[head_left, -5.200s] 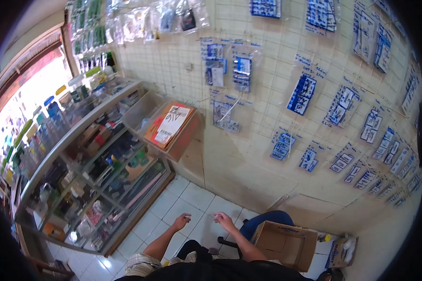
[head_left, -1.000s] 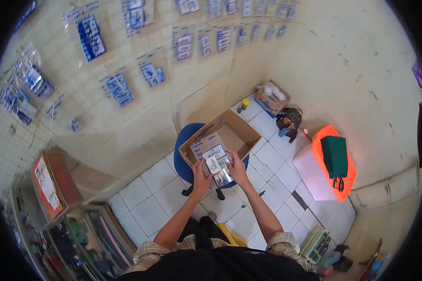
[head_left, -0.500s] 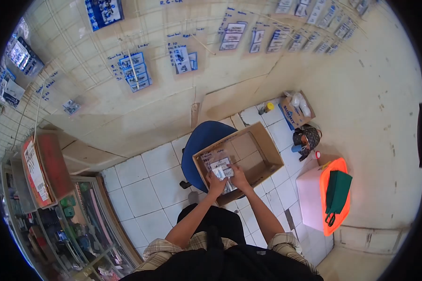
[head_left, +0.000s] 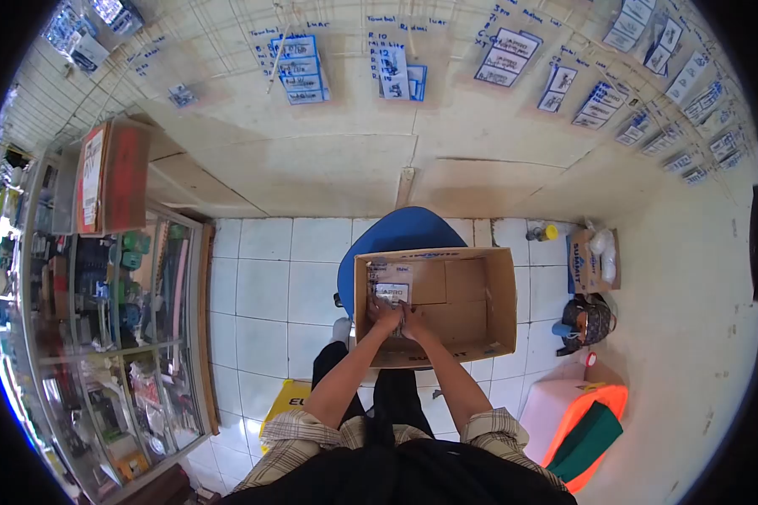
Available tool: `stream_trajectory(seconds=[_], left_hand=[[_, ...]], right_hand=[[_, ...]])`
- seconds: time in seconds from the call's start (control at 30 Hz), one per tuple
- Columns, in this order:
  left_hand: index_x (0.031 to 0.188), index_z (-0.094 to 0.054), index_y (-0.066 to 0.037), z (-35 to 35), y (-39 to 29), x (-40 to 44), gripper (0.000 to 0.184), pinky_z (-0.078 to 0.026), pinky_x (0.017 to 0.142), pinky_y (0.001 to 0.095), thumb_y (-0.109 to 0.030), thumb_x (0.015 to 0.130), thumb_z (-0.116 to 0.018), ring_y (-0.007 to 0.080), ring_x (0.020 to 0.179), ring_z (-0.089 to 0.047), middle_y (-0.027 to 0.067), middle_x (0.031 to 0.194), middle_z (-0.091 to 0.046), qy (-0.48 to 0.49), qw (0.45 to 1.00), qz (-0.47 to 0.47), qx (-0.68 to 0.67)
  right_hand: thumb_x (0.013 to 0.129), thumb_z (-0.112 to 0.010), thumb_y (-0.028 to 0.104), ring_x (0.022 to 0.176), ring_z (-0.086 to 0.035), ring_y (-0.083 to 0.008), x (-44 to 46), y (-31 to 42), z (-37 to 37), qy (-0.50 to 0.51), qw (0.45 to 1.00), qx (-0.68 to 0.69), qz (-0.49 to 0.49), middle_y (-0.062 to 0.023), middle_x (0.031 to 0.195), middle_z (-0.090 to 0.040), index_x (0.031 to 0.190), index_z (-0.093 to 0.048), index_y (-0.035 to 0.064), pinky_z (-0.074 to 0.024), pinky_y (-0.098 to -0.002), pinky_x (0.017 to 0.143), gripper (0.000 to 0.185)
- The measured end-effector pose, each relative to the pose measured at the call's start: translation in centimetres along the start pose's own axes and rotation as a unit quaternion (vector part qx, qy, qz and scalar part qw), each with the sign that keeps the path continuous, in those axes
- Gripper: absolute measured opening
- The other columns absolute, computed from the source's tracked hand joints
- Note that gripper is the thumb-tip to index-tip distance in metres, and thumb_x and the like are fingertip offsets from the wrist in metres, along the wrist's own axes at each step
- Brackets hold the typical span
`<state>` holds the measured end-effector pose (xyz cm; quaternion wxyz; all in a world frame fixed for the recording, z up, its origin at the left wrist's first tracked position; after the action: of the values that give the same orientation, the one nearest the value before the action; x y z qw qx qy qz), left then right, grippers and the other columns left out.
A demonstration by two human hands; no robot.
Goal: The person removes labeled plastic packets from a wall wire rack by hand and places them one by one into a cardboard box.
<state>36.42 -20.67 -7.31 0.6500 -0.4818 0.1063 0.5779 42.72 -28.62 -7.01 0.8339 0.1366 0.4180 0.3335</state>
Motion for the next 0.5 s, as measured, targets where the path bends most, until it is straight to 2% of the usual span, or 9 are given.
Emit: stream_trajectory(seconds=[0.07,0.17,0.23,0.27,0.3,0.33,0.4,0.47,0.5], left_hand=[[0.127,-0.004,0.005,-0.4,0.5,0.1,0.094,-0.010,0.101,0.0399,-0.044,0.066,-0.056,0.0339,0.123,-0.006,0.0228,0.133,-0.006,0.004,1.000,0.006,0.014],[0.127,-0.007,0.006,-0.6,1.2,-0.3,0.090,-0.012,0.100,0.0384,-0.042,0.068,-0.056,0.0339,0.123,-0.011,0.0239,0.132,-0.012,0.016,1.000,0.023,0.006],[0.126,-0.014,0.007,-0.3,1.3,-0.9,0.086,-0.015,0.100,0.0362,-0.042,0.068,-0.055,0.0334,0.122,-0.018,0.0249,0.130,-0.019,0.001,1.000,-0.029,0.010],[0.125,-0.017,0.007,-0.4,1.2,-1.2,0.082,-0.016,0.100,0.0341,-0.042,0.071,-0.055,0.0323,0.122,-0.020,0.0244,0.130,-0.021,-0.004,0.996,-0.047,0.069],[0.125,-0.017,0.007,1.1,0.2,-3.0,0.082,-0.016,0.100,0.0341,-0.042,0.071,-0.055,0.0323,0.122,-0.020,0.0244,0.130,-0.021,-0.013,0.996,-0.048,0.067],[0.125,-0.018,0.006,3.5,-2.3,-6.4,0.078,-0.016,0.100,0.0331,-0.042,0.074,-0.053,0.0302,0.122,-0.019,0.0228,0.130,-0.021,0.077,0.989,-0.123,0.001],[0.126,-0.020,0.004,5.2,-3.2,-8.5,0.069,-0.016,0.099,0.0312,-0.038,0.079,-0.049,0.0259,0.123,-0.019,0.0189,0.131,-0.022,0.166,0.955,-0.210,-0.130],[0.127,-0.023,-0.002,8.3,-3.0,-11.0,0.057,-0.019,0.098,0.0295,-0.032,0.084,-0.044,0.0209,0.122,-0.021,0.0131,0.132,-0.024,0.188,0.926,-0.251,-0.208],[0.127,-0.025,-0.004,10.5,-3.1,-12.2,0.052,-0.020,0.098,0.0293,-0.029,0.085,-0.043,0.0196,0.121,-0.024,0.0111,0.131,-0.025,0.186,0.915,-0.243,-0.265]], right_hand=[[0.071,-0.051,0.012,0.110,-0.031,-0.0441,-0.1,-0.9,0.1,0.042,0.999,0.008,-0.014,-0.0291,0.119,-0.029,0.124,-0.028,0.0137,-0.0302,-0.0436,0.092,0.058],[0.071,-0.051,0.011,0.107,-0.034,-0.0430,-0.9,-1.5,1.2,0.085,0.996,0.024,0.005,-0.0288,0.119,-0.029,0.125,-0.027,0.0122,-0.0295,-0.0429,0.092,0.059],[0.072,-0.049,0.009,0.101,-0.040,-0.0407,-0.8,-1.4,1.0,0.078,0.996,-0.041,-0.021,-0.0266,0.118,-0.031,0.123,-0.029,0.0110,-0.0312,-0.0420,0.091,0.055],[0.072,-0.049,0.009,0.101,-0.040,-0.0407,-0.5,-2.4,0.0,0.078,0.996,-0.041,-0.014,-0.0266,0.118,-0.031,0.123,-0.029,0.0110,-0.0312,-0.0420,0.091,0.055],[0.073,-0.049,0.008,0.097,-0.043,-0.0394,0.5,-4.7,-1.8,-0.019,0.994,-0.019,0.102,-0.0247,0.114,-0.035,0.120,-0.032,0.0087,-0.0321,-0.0421,0.089,0.051],[0.073,-0.049,0.007,0.093,-0.046,-0.0380,1.5,-5.7,-2.0,-0.117,0.969,0.001,0.220,-0.0229,0.110,-0.040,0.117,-0.036,0.0064,-0.0329,-0.0422,0.088,0.046],[0.075,-0.051,0.011,0.086,-0.051,-0.0324,-1.9,-2.7,3.2,-0.131,0.950,0.000,0.283,-0.0195,0.101,-0.048,0.109,-0.042,0.0028,-0.0385,-0.0397,0.081,0.036],[0.076,-0.052,0.012,0.080,-0.054,-0.0261,-6.9,1.3,8.5,-0.054,0.968,0.121,0.214,-0.0167,0.095,-0.050,0.105,-0.046,0.0019,-0.0423,-0.0346,0.076,0.031],[0.077,-0.052,0.012,0.079,-0.054,-0.0237,-6.7,0.7,8.9,-0.053,0.957,0.116,0.261,-0.0155,0.096,-0.049,0.106,-0.046,0.0026,-0.0433,-0.0323,0.073,0.031]])
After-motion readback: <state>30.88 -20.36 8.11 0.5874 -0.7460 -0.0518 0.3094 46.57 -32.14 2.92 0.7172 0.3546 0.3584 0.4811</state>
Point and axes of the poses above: each hand's wrist, its own x-axis towards the middle knuckle, its own z-axis out of the back of the hand, y = z × x, the point moved 1 cm from there along x, towards the middle knuckle
